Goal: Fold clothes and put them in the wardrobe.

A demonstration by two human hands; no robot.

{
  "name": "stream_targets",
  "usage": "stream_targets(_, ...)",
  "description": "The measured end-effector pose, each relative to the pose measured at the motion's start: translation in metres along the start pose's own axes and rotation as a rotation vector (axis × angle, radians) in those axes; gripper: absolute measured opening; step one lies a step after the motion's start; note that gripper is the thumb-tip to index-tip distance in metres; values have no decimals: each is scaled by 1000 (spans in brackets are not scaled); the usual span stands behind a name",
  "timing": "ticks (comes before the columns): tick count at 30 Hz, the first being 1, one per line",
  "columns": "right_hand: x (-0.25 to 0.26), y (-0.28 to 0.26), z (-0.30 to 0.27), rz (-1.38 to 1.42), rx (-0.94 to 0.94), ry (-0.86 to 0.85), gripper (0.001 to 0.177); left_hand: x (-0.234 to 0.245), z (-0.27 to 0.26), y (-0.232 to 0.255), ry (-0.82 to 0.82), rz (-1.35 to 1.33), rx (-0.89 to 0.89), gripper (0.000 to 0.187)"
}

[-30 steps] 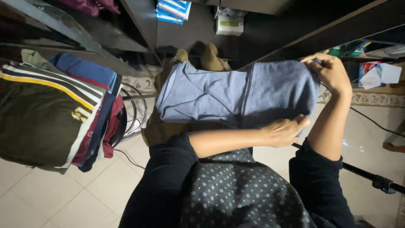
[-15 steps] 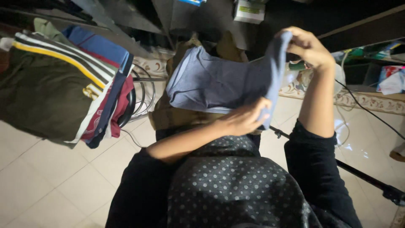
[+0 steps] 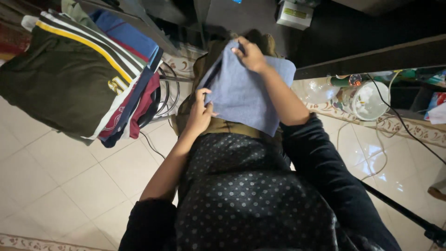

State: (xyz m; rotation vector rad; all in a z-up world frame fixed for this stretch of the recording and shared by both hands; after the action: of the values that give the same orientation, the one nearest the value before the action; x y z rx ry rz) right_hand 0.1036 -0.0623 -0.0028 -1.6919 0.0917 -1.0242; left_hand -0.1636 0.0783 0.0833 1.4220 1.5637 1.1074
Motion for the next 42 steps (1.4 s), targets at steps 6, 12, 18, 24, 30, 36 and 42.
stream_targets(6,12,-49,-1,52,-149,16,34,13,-4,11,114,368,-14,47)
stream_targets(12,3,-29,2,13,13,199,25,16,3,61,79,695,250,48)
stream_targets(18,41,-62,-27,-65,-28,236,36,21,19,40,178,948,21,32)
stream_targets(24,106,-82,-151,-117,-239,497,41,33,42,27,159,820,178,67)
stream_targets(30,45,-22,-234,335,-600,380,60,29,61,23,-66,896,411,93)
stream_targets(36,48,-68,-209,679,-462,412,84,34,87,-25,-101,729,164,79)
stream_targets(42,99,-94,-200,759,-386,355,85,12,47,63,-93,361,86,61)
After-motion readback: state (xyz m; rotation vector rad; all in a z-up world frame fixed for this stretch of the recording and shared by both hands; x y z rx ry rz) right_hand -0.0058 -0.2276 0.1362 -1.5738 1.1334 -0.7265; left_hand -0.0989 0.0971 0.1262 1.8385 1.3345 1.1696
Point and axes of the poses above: each hand's wrist, its own z-axis towards the middle knuckle, its own x-axis out of the back of the hand, y = z × x, the point moved 3 cm from there along z, towards the middle knuckle, and after that the axes turned 6 degrees about -y, right-handed, at the moved point
